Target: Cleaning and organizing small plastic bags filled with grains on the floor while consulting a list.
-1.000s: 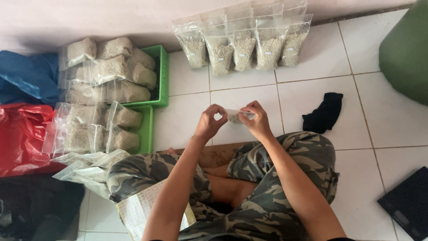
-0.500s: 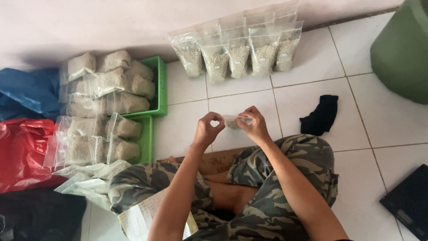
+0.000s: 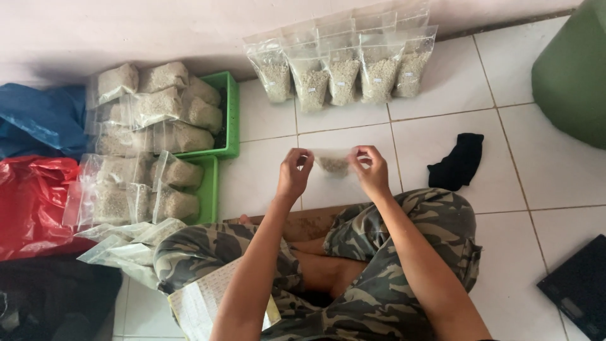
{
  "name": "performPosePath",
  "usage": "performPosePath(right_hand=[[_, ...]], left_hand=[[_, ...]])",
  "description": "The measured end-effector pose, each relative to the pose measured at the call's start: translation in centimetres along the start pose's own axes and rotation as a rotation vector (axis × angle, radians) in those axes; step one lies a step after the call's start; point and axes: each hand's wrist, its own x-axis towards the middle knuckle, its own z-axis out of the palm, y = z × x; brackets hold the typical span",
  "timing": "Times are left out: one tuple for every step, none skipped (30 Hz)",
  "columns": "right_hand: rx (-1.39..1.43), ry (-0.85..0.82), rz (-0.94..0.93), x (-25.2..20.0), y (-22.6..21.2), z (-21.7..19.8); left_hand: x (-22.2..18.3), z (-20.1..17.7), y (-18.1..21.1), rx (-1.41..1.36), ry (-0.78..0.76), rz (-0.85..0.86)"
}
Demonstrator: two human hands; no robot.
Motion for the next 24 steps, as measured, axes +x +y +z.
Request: performPosePath(right_hand=[[0.000,-0.002,0.000,0.1,0.1,0.0],[0.019,-0.009,0.034,0.0,0.2,0.0],[0.039,-0.017,0.068,0.0,0.4,-0.1],[0.036,-0.019,0.069,0.0,0.6,0.0],[0.045,-0.042,0.081,0.0,0.7,0.1],[0.052,-0.067,0.092,0.0,0.9,0.1],[0.050,-0.070,0.092,-0.2,0.4,0.1],[0.038,-0.056,0.018,-0.2,-0.2,0.1],[0.027,-0.043,-0.056,-0.2,-0.7,0.0],[0.023,-0.043,-0.058,-0.2,-0.7,0.0],[0.010,-0.025,-0.067,-0.2,-0.6,0.0],[-0.001,-0.012,-0.073,-0.4,-0.6,0.1],[-0.004,-0.016,-0.071,-0.3,-0.5,0.1],[0.020,-0.027,-0.022,-0.3,-0.5,0.2],[0.043,-0.037,0.027,-0.2,-0.4,0.2],[0.041,-0.041,0.027,-0.2,-0.5,0.4],[0.095,-0.030,0.132,-0.1,-0.6,0.7],[0.146,-0.017,0.238,-0.1,-0.7,0.9],[0.142,-0.020,0.239,0.0,-0.5,1.0],[0.134,-0.025,0.257,0.2,-0.2,1.0],[0.127,-0.030,0.274,0.4,0.0,1.1],[0.122,-0.031,0.274,0.7,0.5,1.1],[0.150,-0.050,0.298,0.9,1.0,1.1],[0.178,-0.070,0.328,0.8,1.5,1.2]], left_hand=[[0.0,-0.1,-0.3,0.000,0.002,-0.001],[-0.1,0.0,-0.6,-0.018,-0.007,-0.037],[-0.2,0.0,-1.0,-0.037,-0.016,-0.073],[-0.3,0.0,-1.0,-0.038,-0.015,-0.075],[-0.4,0.0,-1.0,-0.080,-0.033,-0.121],[-0.5,0.0,-1.1,-0.122,-0.049,-0.165],[-0.9,-0.1,-0.9,-0.124,-0.047,-0.167],[-1.1,-0.1,-0.8,-0.121,-0.015,-0.141],[-1.2,-0.1,-0.6,-0.117,0.018,-0.115],[-1.3,-0.1,-0.3,-0.121,0.018,-0.115],[-1.4,-0.1,0.0,-0.090,0.023,-0.110],[-1.6,-0.3,0.2,-0.058,0.029,-0.109],[-1.5,-0.1,0.3,-0.060,0.031,-0.114],[-1.4,0.0,0.5,-0.060,0.046,-0.122],[-1.3,0.1,0.6,-0.061,0.061,-0.130],[-1.1,0.2,0.4,-0.064,0.063,-0.132],[-0.8,0.3,0.3,-0.045,0.060,-0.159],[-0.7,0.5,0.2,-0.028,0.055,-0.189],[-0.6,0.9,-0.4,-0.032,0.057,-0.193],[-0.3,1.3,-0.9,-0.049,0.092,-0.222],[-0.1,1.7,-1.5,-0.067,0.128,-0.252],[0.3,2.1,-2.2,-0.072,0.129,-0.254],[0.7,2.4,-2.8,-0.081,0.141,-0.272],[0.7,2.7,-3.5,-0.089,0.152,-0.295]])
